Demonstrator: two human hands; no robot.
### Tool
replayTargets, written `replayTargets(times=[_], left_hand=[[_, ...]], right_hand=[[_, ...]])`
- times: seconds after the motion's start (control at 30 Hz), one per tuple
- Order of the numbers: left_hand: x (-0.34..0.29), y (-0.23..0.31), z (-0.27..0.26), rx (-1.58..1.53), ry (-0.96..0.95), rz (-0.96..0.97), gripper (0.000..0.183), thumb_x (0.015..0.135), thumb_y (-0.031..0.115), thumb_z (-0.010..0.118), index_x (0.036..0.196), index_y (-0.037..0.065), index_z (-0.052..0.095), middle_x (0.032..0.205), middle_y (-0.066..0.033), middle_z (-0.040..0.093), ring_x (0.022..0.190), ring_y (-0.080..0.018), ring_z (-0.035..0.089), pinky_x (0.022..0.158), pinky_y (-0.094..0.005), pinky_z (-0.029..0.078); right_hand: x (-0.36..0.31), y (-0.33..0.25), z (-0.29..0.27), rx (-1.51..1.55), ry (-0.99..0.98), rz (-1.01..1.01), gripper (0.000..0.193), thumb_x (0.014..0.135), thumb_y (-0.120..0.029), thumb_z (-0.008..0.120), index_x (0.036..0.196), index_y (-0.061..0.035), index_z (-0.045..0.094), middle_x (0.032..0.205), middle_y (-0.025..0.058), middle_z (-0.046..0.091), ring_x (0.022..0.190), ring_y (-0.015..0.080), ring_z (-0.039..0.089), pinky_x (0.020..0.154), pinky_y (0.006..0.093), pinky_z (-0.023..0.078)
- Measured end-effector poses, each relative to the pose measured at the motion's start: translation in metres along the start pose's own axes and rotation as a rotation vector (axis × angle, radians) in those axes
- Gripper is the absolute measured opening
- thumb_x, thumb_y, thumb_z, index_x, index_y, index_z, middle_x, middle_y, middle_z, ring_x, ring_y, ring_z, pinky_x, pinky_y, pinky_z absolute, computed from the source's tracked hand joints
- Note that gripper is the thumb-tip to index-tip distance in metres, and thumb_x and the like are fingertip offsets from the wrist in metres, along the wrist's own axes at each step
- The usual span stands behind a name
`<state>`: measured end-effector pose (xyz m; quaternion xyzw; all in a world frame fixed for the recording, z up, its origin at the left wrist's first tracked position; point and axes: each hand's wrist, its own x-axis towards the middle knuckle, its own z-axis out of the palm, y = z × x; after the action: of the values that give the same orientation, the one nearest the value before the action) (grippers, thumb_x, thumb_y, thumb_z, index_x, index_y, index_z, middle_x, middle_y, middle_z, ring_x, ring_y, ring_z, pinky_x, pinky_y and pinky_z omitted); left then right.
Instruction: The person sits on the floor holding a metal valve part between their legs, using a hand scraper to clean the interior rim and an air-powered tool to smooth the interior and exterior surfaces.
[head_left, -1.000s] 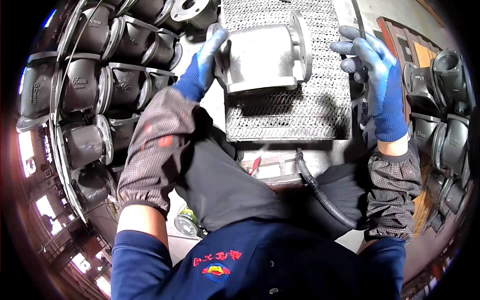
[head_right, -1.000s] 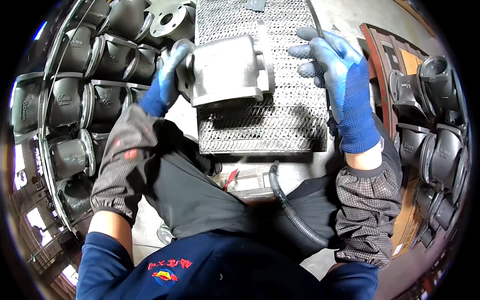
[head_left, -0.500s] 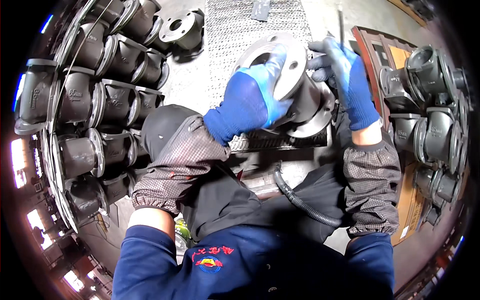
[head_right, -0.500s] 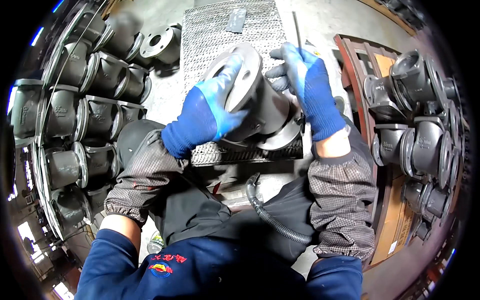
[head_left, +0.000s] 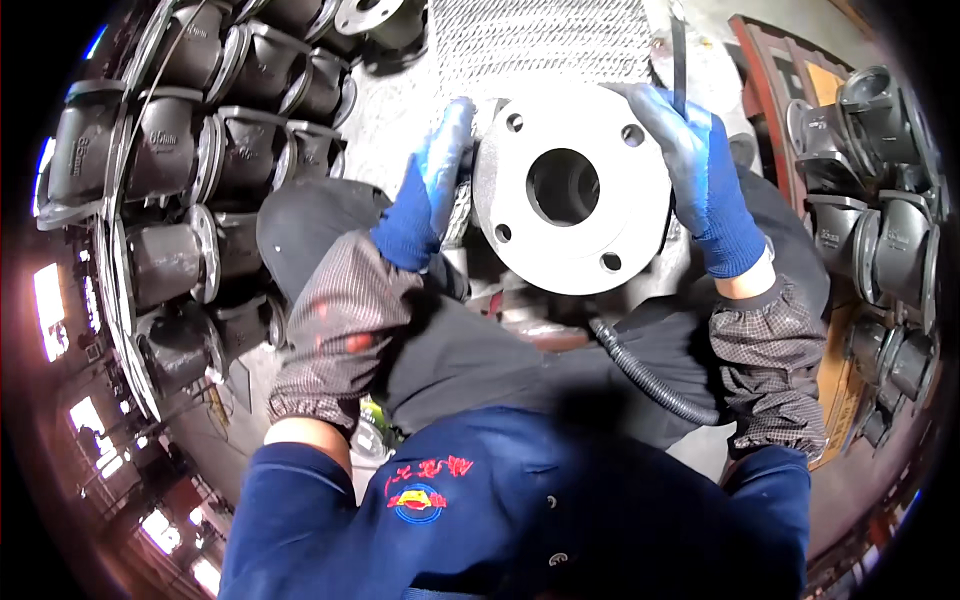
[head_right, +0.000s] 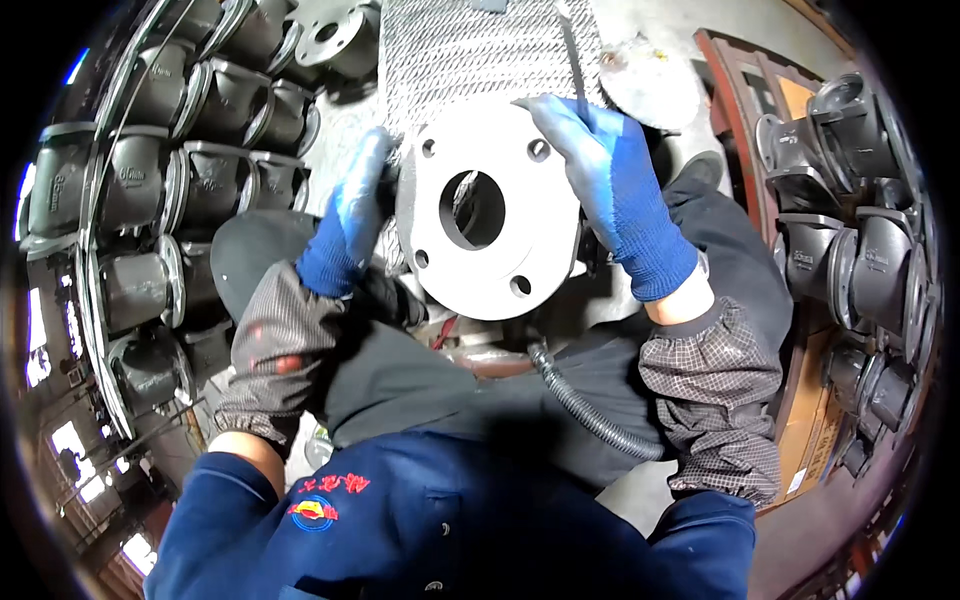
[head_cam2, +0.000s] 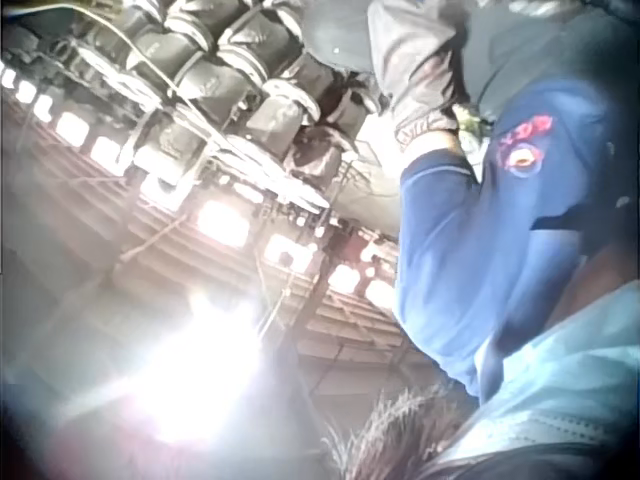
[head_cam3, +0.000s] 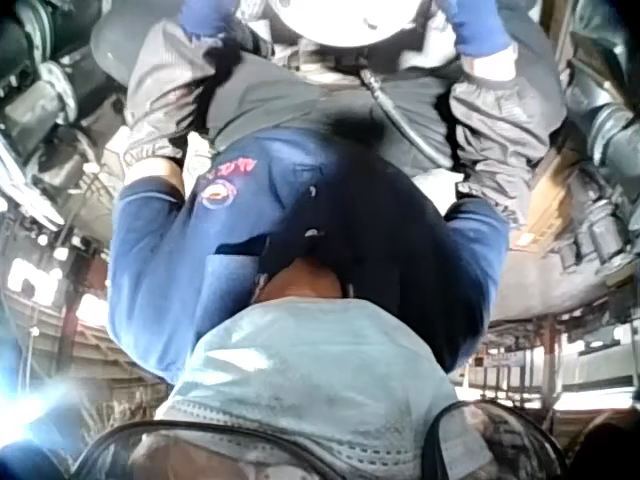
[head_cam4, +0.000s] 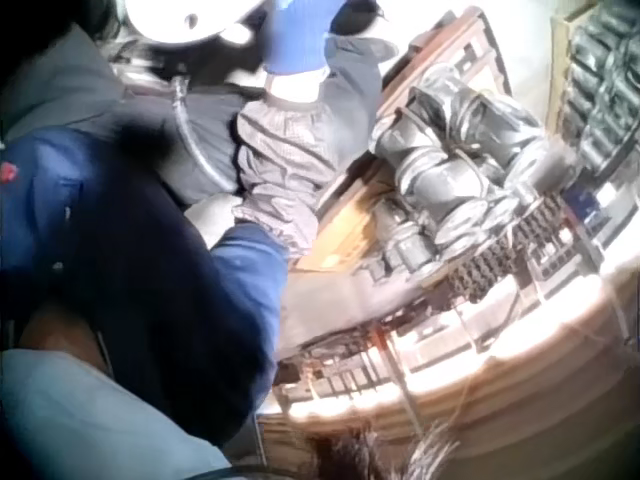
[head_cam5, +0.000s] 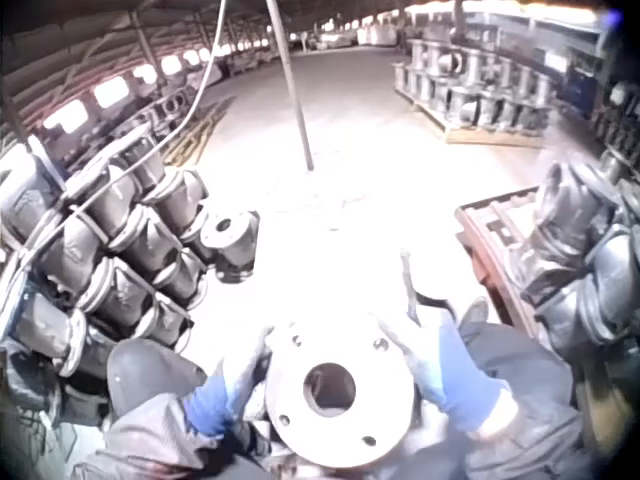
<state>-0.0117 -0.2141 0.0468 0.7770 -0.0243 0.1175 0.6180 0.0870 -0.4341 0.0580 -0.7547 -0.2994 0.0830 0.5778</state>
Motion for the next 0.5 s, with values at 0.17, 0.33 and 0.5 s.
replayTargets(times=[0.17,0.33,0.5], left_hand=[[-0.034,-0.033,-0.004,-0.978,0.031,-0.616,0.05,0.099,0.042,0.034,0.13,0.004,0.044,0.122,-0.0144,0.055,0.103,-0.022,0.06,0.088,-0.0369,0.053],[-0.035,-0.006,-0.023,-0.769,0.158,-0.611,0.051,0.099,0.04,0.033,0.131,0.001,0.044,0.117,-0.0163,0.059,0.104,-0.023,0.06,0.09,-0.0375,0.051],[-0.039,0.013,-0.048,-0.109,0.091,-0.229,0.045,0.099,0.03,0.037,0.12,-0.006,0.052,0.112,-0.0161,0.061,0.098,-0.0223,0.063,0.088,-0.0315,0.049]], right_hand=[[0.006,-0.032,0.037,0.088,-0.116,0.011,0.026,0.09,-0.02,0.057,0.103,0.0017,0.065,0.07,0.0052,0.062,0.065,0.0082,0.057,0.062,0.0224,0.046],[0.01,-0.038,0.04,0.124,-0.153,0.121,0.025,0.091,-0.019,0.056,0.101,0.0023,0.065,0.07,0.0018,0.061,0.066,0.0056,0.055,0.061,0.0211,0.045],[0.003,-0.01,0.043,0.235,-0.047,0.179,0.029,0.092,-0.02,0.058,0.106,0.0041,0.063,0.084,0.0024,0.064,0.076,0.0074,0.056,0.072,0.0223,0.047]])
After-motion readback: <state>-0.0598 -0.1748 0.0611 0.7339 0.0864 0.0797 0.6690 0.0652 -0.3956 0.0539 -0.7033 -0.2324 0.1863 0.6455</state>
